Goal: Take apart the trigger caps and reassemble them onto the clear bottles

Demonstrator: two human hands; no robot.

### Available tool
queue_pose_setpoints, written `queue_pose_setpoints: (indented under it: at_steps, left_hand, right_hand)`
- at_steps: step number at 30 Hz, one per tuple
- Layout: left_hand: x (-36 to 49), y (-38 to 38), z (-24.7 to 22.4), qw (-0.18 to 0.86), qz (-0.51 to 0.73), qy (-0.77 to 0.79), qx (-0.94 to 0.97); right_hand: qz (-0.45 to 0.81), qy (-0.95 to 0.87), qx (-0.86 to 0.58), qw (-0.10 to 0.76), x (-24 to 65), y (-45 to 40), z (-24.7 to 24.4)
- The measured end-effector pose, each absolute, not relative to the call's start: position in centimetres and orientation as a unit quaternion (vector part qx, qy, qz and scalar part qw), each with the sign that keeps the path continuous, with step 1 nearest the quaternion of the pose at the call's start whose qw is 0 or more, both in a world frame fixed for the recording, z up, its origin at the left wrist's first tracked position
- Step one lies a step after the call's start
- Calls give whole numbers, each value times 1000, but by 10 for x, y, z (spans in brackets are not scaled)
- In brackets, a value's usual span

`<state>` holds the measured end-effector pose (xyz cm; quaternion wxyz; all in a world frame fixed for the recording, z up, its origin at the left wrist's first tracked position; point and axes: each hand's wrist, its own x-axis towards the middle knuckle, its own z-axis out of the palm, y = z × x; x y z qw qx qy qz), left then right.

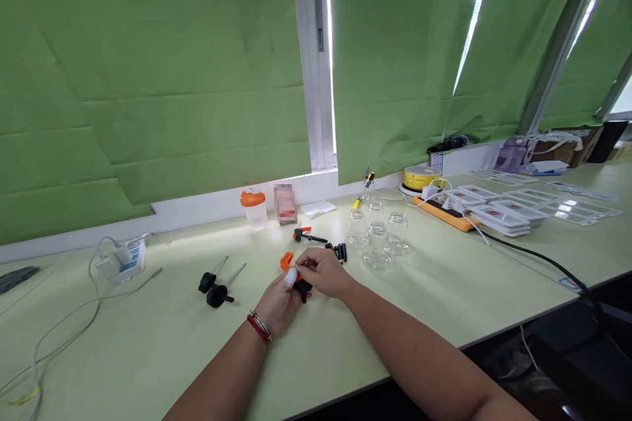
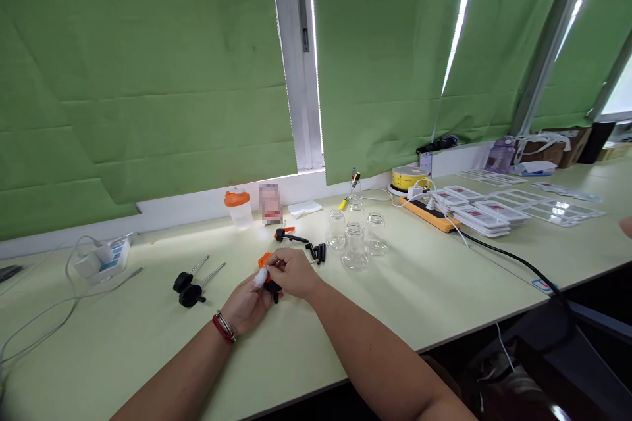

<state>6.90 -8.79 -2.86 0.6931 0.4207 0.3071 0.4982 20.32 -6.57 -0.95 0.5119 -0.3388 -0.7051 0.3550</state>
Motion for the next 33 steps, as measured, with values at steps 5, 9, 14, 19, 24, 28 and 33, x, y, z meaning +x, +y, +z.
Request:
queue_pose_setpoints:
  at_steps: [5,9,14,19,24,28,33]
  left_hand:
    - [66,-86,-33,695,498,306,419]
    - [64,-83,-35,699,502,294,417]
    - [62,-78,-38,694,551,260,384]
    - [58,-76,-36,695,548,249,393]
    - [50,-81,-20,664,489,290,485]
    - [45,-85,-11,612,435,359,554]
    - [51,-90,-9,592,430,329,597]
  right_hand:
    - [289,-755,-347,476,207,-63,-12]
    - [223,-797,-330,455,210,-64,-10]
    - [163,-843,-301,415,211,-66,-6]
    - [90,-888,-297,340,211,-65,-4]
    - [81,-901,-288,315,212,-65,-3]
    - [134,-902,-261,315,213,-65,-4]
    - [156,-909,-230,310,210,-65,-7]
